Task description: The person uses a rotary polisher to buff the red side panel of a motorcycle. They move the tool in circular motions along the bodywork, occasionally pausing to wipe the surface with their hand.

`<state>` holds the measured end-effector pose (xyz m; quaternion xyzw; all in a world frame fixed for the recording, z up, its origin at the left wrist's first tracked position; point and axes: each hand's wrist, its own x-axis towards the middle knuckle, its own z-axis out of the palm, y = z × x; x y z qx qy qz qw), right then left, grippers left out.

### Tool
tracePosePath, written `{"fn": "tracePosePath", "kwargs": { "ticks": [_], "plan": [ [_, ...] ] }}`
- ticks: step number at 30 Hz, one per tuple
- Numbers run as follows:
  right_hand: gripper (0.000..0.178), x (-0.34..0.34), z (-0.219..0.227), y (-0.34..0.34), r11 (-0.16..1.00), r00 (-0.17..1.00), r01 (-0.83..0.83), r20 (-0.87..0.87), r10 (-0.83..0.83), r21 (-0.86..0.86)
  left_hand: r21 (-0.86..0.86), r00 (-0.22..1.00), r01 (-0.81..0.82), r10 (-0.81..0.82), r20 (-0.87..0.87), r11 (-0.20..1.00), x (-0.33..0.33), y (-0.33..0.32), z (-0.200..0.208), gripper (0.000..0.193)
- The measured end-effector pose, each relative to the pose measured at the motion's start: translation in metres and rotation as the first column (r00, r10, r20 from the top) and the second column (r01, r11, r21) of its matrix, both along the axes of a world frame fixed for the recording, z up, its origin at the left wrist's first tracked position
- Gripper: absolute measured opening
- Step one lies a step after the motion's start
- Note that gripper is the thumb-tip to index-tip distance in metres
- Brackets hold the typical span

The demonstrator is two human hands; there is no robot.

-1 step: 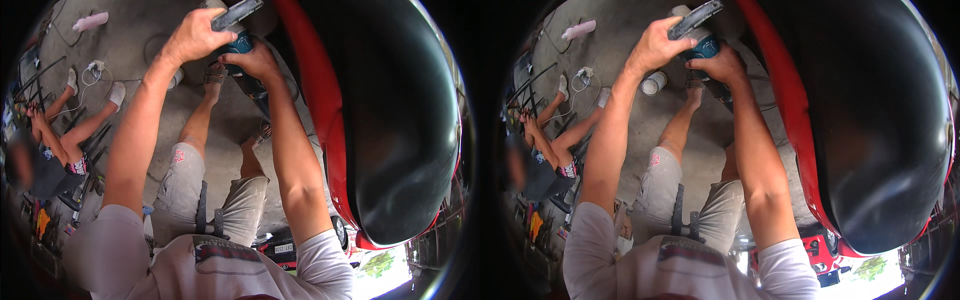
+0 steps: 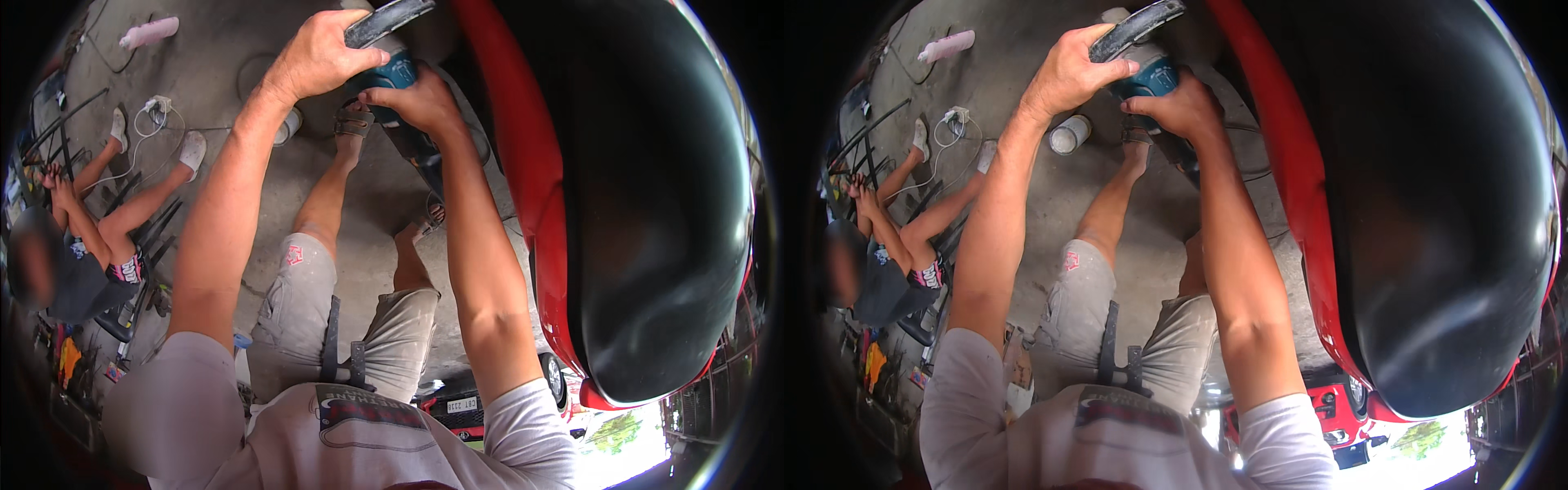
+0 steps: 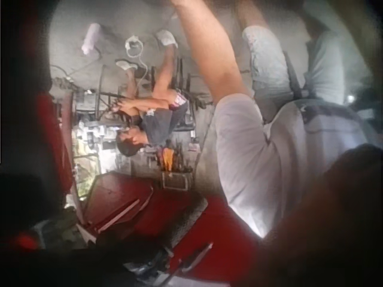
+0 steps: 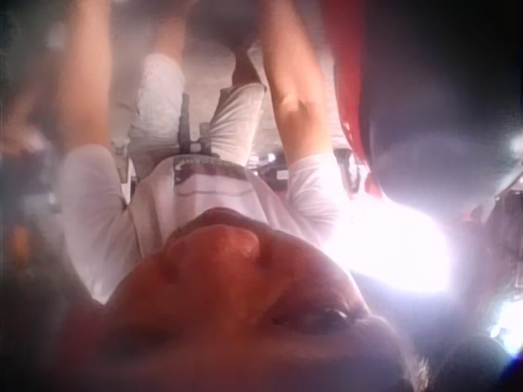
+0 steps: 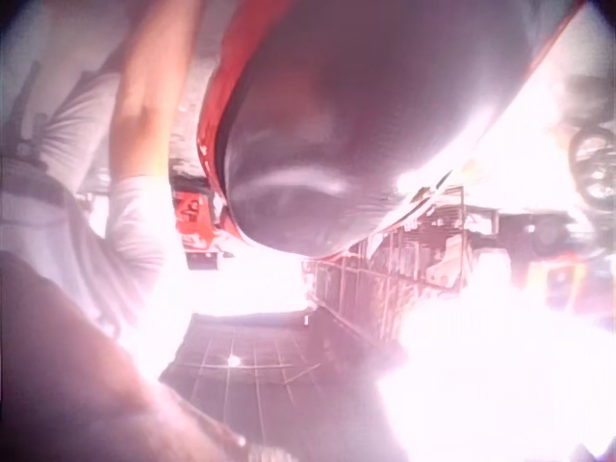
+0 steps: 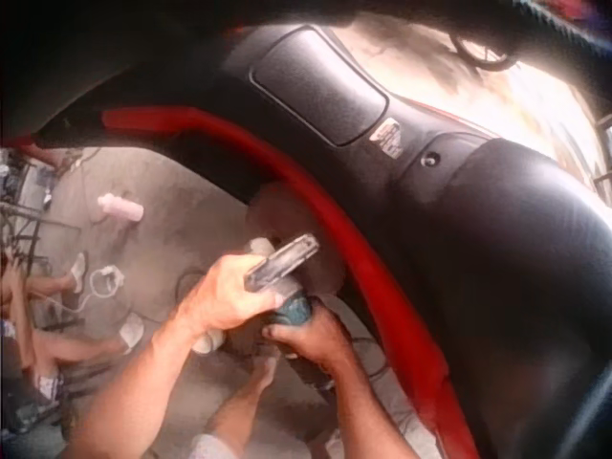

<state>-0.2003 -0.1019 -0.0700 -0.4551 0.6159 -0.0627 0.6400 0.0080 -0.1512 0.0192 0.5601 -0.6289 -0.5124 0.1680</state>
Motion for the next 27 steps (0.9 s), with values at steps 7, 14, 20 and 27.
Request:
{"fn": "tracePosePath", "kwargs": {
  "ticks": [7,14,20,27],
  "plan": [
    [0.105,-0.012,0.070,0.024,0.994,0.981,-0.037,-0.185,0.057,0.108,0.114,0.985,0.009,0.011,-0.172,0.993,-0.003,0.007,-0.007,0.029],
    [0.110,0.023,0.071,-0.024,0.990,0.957,-0.136,-0.262,0.123,-0.033,0.019,0.975,-0.067,0.070,-0.210,0.998,0.031,-0.028,0.009,0.022],
    [0.096,0.058,0.120,-0.086,0.944,0.910,-0.313,-0.318,0.266,-0.107,0.046,0.962,-0.220,0.224,-0.157,0.974,0.084,-0.057,0.043,0.022],
    [0.102,0.042,0.116,-0.050,0.974,0.927,-0.217,-0.327,0.186,-0.060,-0.039,0.979,-0.124,0.115,-0.167,0.992,0.053,-0.044,0.033,0.021]
  ]
}}
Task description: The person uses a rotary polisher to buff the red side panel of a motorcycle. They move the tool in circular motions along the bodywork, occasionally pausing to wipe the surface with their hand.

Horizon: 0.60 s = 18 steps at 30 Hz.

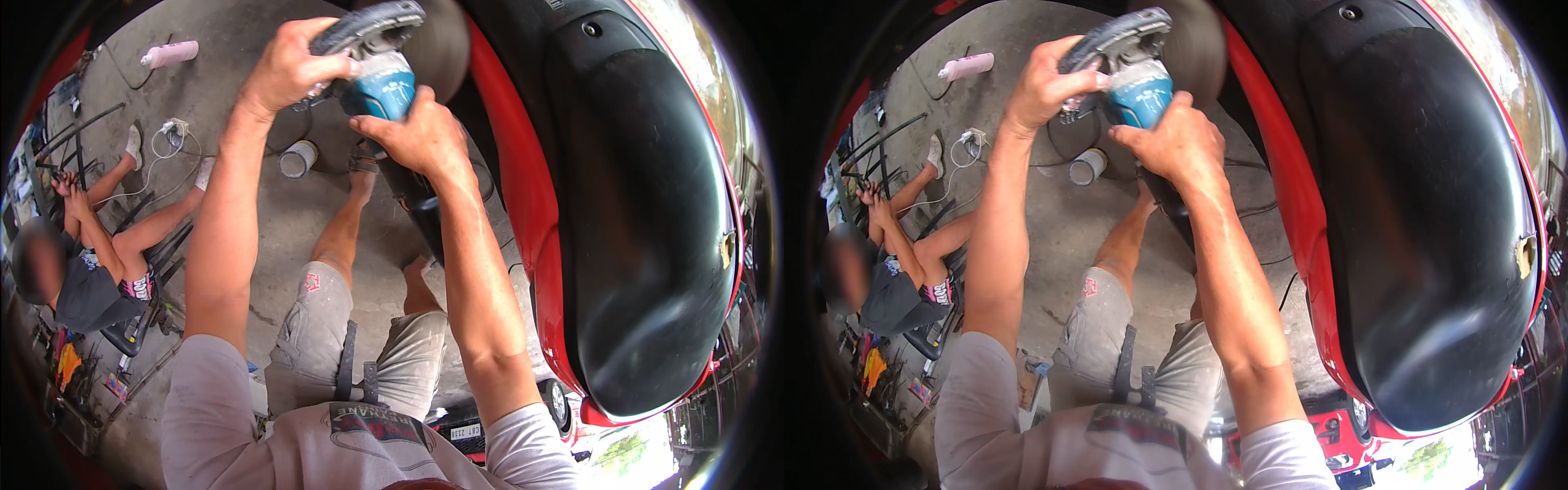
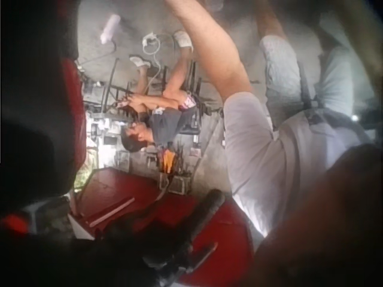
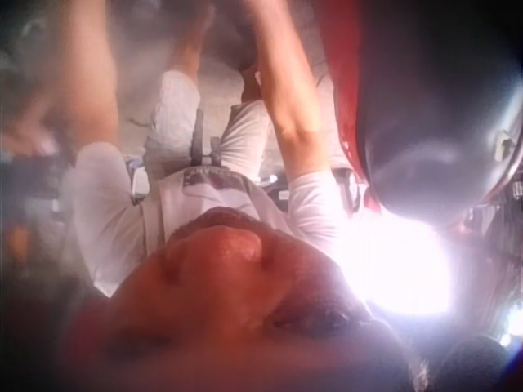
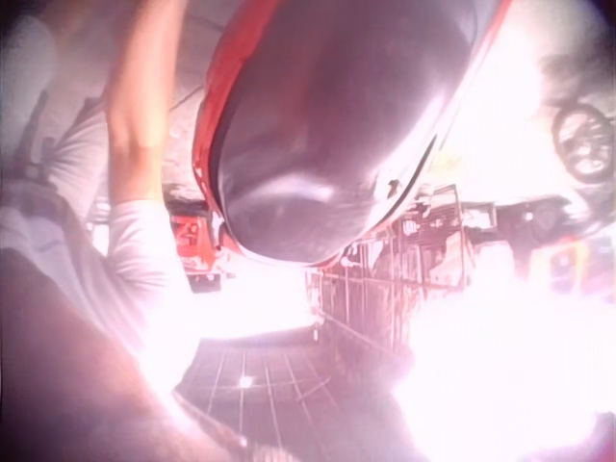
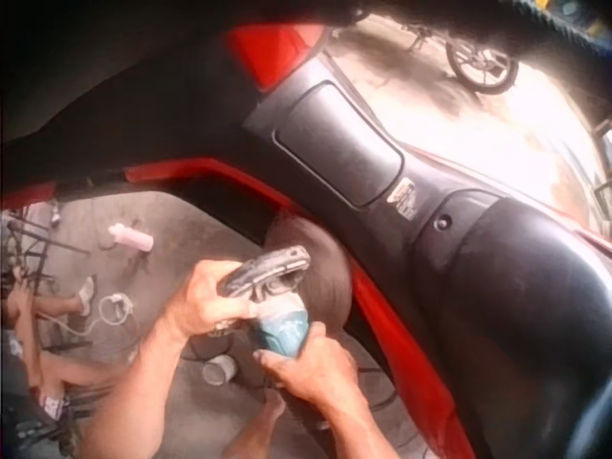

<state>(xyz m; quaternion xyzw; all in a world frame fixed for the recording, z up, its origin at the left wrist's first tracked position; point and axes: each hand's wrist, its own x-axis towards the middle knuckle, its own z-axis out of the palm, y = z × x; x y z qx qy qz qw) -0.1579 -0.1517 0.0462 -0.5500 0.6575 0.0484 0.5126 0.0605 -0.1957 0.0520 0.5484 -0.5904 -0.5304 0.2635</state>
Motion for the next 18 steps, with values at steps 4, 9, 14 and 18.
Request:
{"fn": "tracePosePath", "kwargs": {
  "ticks": [4,9,14,18],
  "plan": [
    [0.097,-0.023,0.013,0.033,0.998,0.997,0.045,-0.067,-0.042,0.045,0.039,0.994,0.046,-0.042,-0.102,0.998,-0.023,0.027,-0.007,0.020],
    [0.091,-0.043,0.035,0.087,0.975,0.983,0.182,-0.061,-0.175,0.124,0.136,0.979,0.156,-0.135,-0.151,0.978,-0.044,0.073,-0.008,0.036],
    [0.090,-0.053,0.032,0.123,0.974,0.975,0.200,-0.123,-0.187,0.109,0.156,0.964,0.228,-0.201,-0.173,0.961,-0.060,0.090,-0.003,0.031],
    [0.097,-0.046,0.007,0.099,0.973,0.976,0.215,-0.024,-0.214,0.088,0.086,0.976,0.158,-0.142,-0.162,0.984,-0.048,0.073,-0.019,0.027]
  ]
}}
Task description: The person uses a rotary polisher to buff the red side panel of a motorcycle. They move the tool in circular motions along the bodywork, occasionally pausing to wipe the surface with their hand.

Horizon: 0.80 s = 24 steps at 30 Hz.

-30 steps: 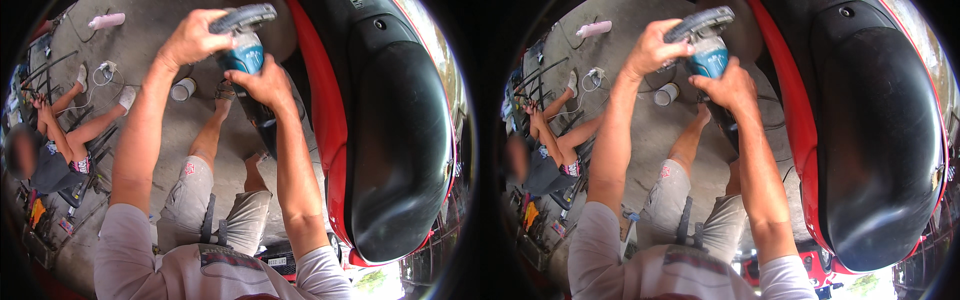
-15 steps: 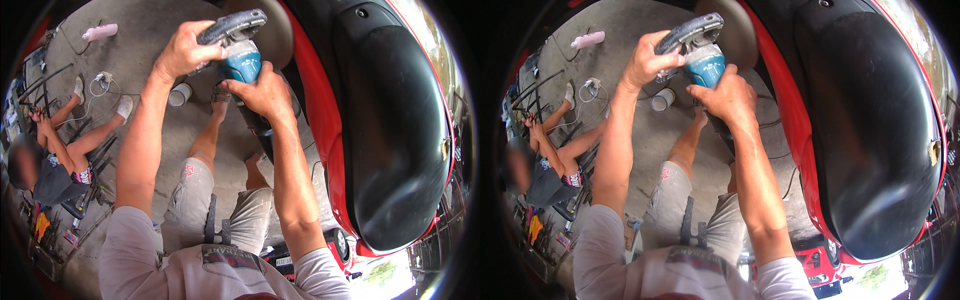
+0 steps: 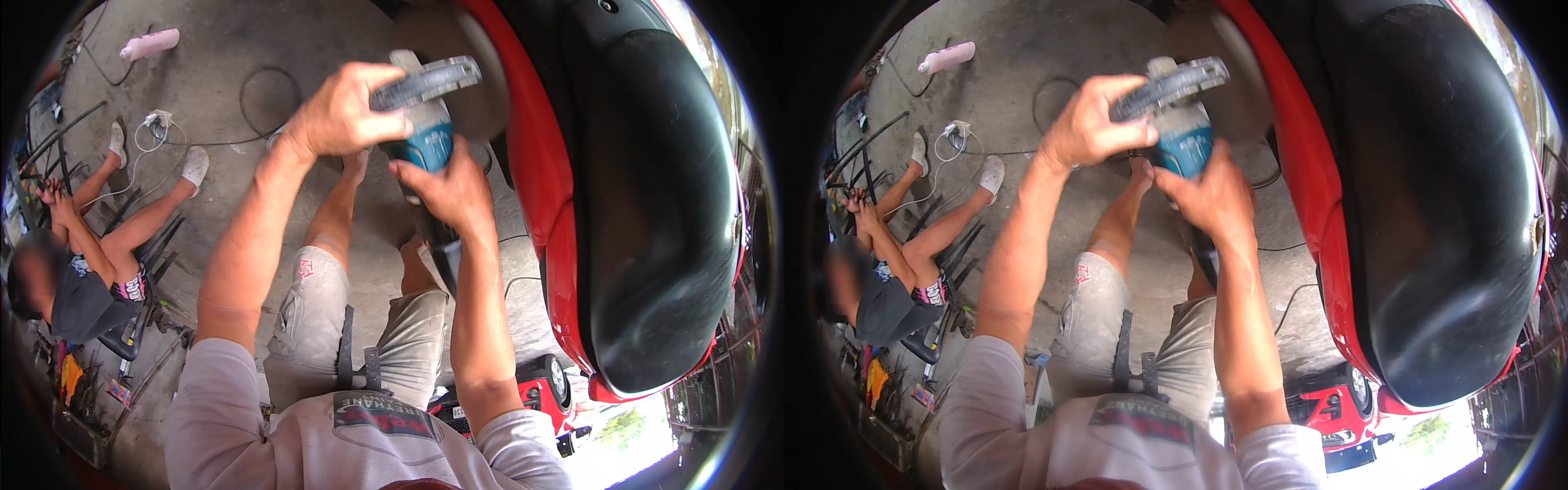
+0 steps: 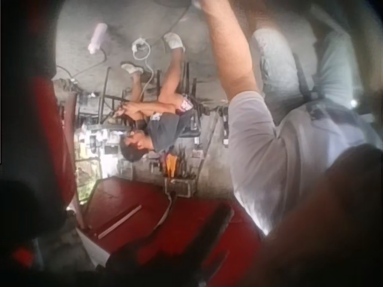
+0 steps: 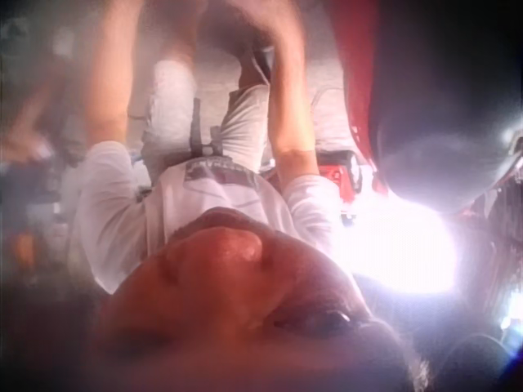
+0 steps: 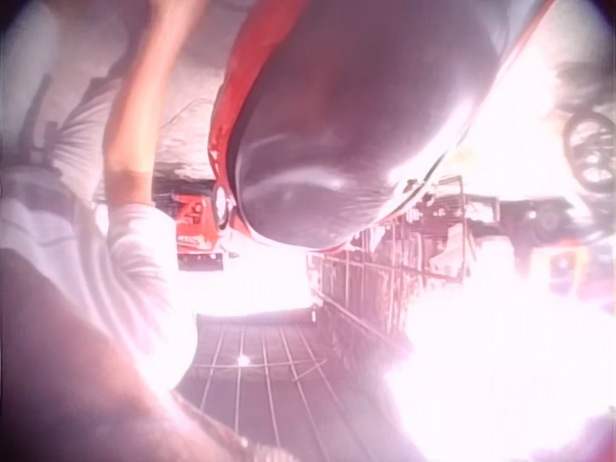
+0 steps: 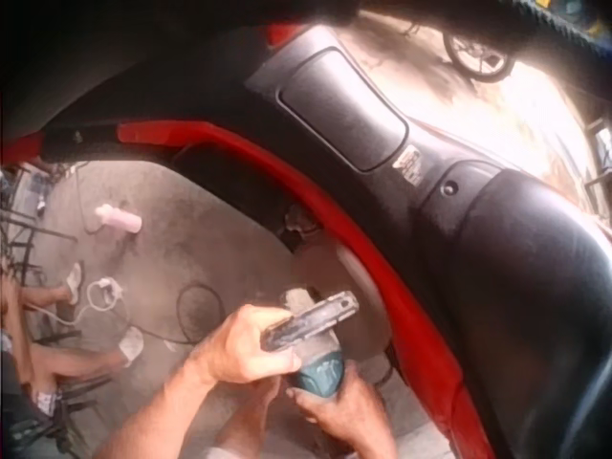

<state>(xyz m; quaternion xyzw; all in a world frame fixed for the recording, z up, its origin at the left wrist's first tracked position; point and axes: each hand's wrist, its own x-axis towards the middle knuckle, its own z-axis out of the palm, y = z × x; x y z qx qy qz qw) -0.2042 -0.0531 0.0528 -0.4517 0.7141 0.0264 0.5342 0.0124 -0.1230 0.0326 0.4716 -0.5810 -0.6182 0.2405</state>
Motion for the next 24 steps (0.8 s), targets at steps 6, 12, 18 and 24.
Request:
{"fn": "tracePosePath", "kwargs": {
  "ticks": [6,12,18,24],
  "plan": [
    [0.105,0.018,-0.065,-0.073,0.987,0.988,-0.094,0.114,0.109,-0.127,-0.151,0.995,0.030,-0.016,0.096,0.988,0.029,-0.066,-0.009,0.024],
    [0.101,0.022,-0.083,-0.075,0.997,0.954,0.000,0.300,0.024,-0.079,-0.029,0.996,-0.042,0.044,0.083,0.999,0.018,-0.073,-0.014,0.018],
    [0.091,0.012,-0.092,-0.047,0.997,0.906,0.071,0.420,-0.058,-0.016,-0.171,0.983,0.061,-0.029,0.183,0.983,0.002,-0.065,-0.027,0.021],
    [0.106,0.019,-0.096,-0.058,0.996,0.968,-0.016,0.250,0.037,-0.085,-0.140,0.991,-0.003,0.021,0.132,0.990,0.015,-0.062,-0.014,0.020]
  ]
}}
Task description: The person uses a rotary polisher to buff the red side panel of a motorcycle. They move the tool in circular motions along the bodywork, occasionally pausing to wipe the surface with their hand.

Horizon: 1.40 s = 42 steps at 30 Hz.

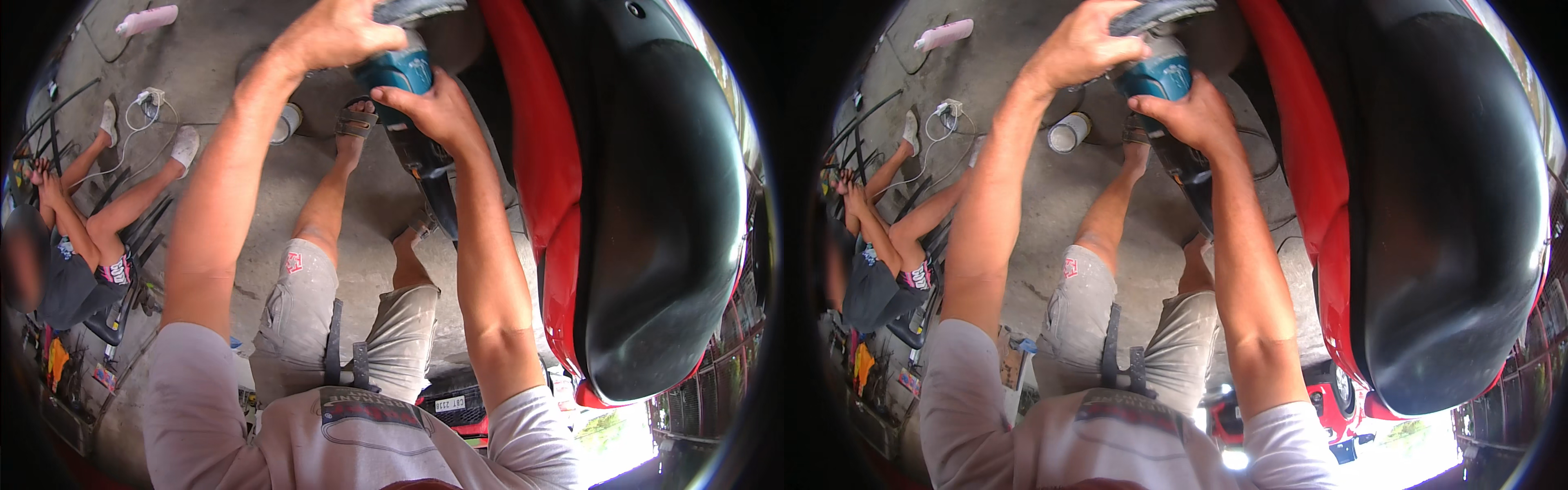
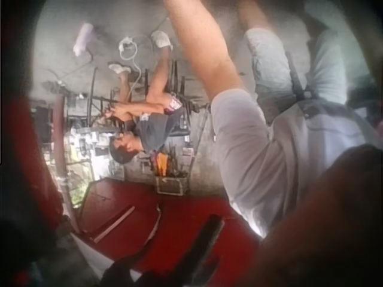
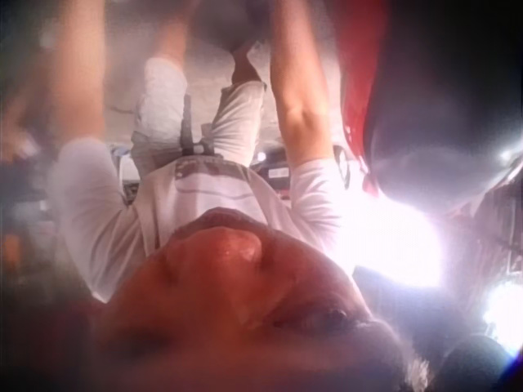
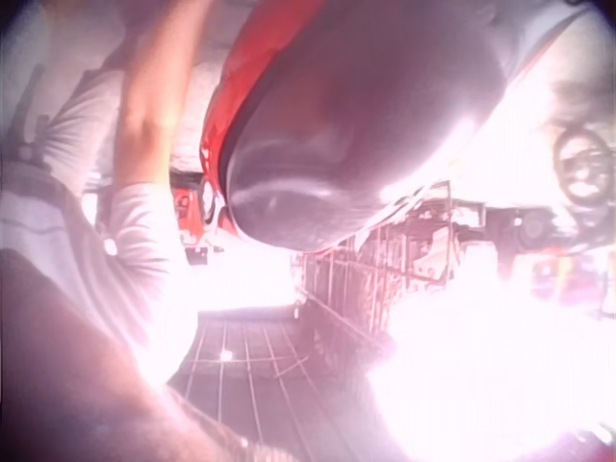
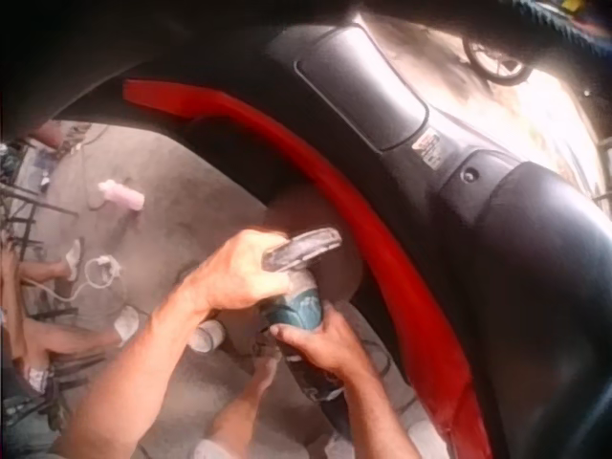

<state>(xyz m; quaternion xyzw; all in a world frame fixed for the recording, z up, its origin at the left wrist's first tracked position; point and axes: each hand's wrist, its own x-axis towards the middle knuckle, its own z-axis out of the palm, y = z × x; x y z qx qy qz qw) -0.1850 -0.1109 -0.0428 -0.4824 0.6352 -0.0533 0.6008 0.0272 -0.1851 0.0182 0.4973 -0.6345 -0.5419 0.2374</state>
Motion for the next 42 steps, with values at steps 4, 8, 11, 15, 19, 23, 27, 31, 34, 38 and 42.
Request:
{"fn": "tracePosePath", "kwargs": {
  "ticks": [4,8,11,15,19,23,27,31,34,38,42],
  "plan": [
    [0.108,0.004,0.020,-0.003,0.999,0.991,-0.045,-0.124,0.046,0.006,0.223,0.992,-0.069,0.091,-0.092,0.972,0.005,0.007,0.023,0.028],
    [0.102,-0.025,0.060,0.048,0.999,0.985,-0.026,-0.170,0.029,0.018,-0.097,1.000,0.022,-0.023,-0.004,0.995,-0.009,0.054,0.014,0.029],
    [0.098,-0.067,0.105,0.113,0.993,0.978,0.036,-0.208,-0.012,0.112,0.160,0.989,0.006,0.017,-0.144,0.987,-0.054,0.120,0.034,0.031],
    [0.100,-0.111,0.161,0.188,0.970,0.924,-0.023,-0.366,0.113,0.240,0.230,0.981,0.095,-0.052,-0.187,0.968,-0.098,0.202,0.060,0.031],
    [0.103,-0.120,0.192,0.200,0.949,0.887,-0.059,-0.419,0.193,0.311,0.375,0.951,0.078,0.043,-0.305,0.924,-0.112,0.224,0.066,0.029],
    [0.105,-0.098,0.177,0.153,0.975,0.907,-0.071,-0.394,0.150,0.209,0.329,0.958,0.072,0.027,-0.286,0.942,-0.085,0.172,0.057,0.028],
    [0.102,-0.065,0.144,0.077,0.989,0.961,-0.111,-0.242,0.133,0.100,0.269,0.985,0.004,0.043,-0.169,0.963,-0.046,0.093,0.053,0.019],
    [0.103,-0.051,0.126,0.060,0.989,0.956,-0.141,-0.256,0.145,0.037,0.418,0.990,-0.046,0.096,-0.101,0.907,-0.029,0.066,0.053,0.019],
    [0.103,-0.067,0.138,0.086,0.987,0.957,-0.140,-0.245,0.156,0.081,0.309,0.987,-0.030,0.077,-0.139,0.951,-0.053,0.095,0.069,0.019],
    [0.108,-0.113,0.175,0.159,0.971,0.945,-0.074,-0.294,0.141,0.228,0.284,0.981,0.052,0.004,-0.195,0.957,-0.098,0.169,0.084,0.024],
    [0.128,-0.143,0.195,0.222,0.947,0.911,-0.124,-0.344,0.228,0.298,0.455,0.972,0.098,0.013,-0.235,0.885,-0.134,0.237,0.107,0.022]
  ]
}}
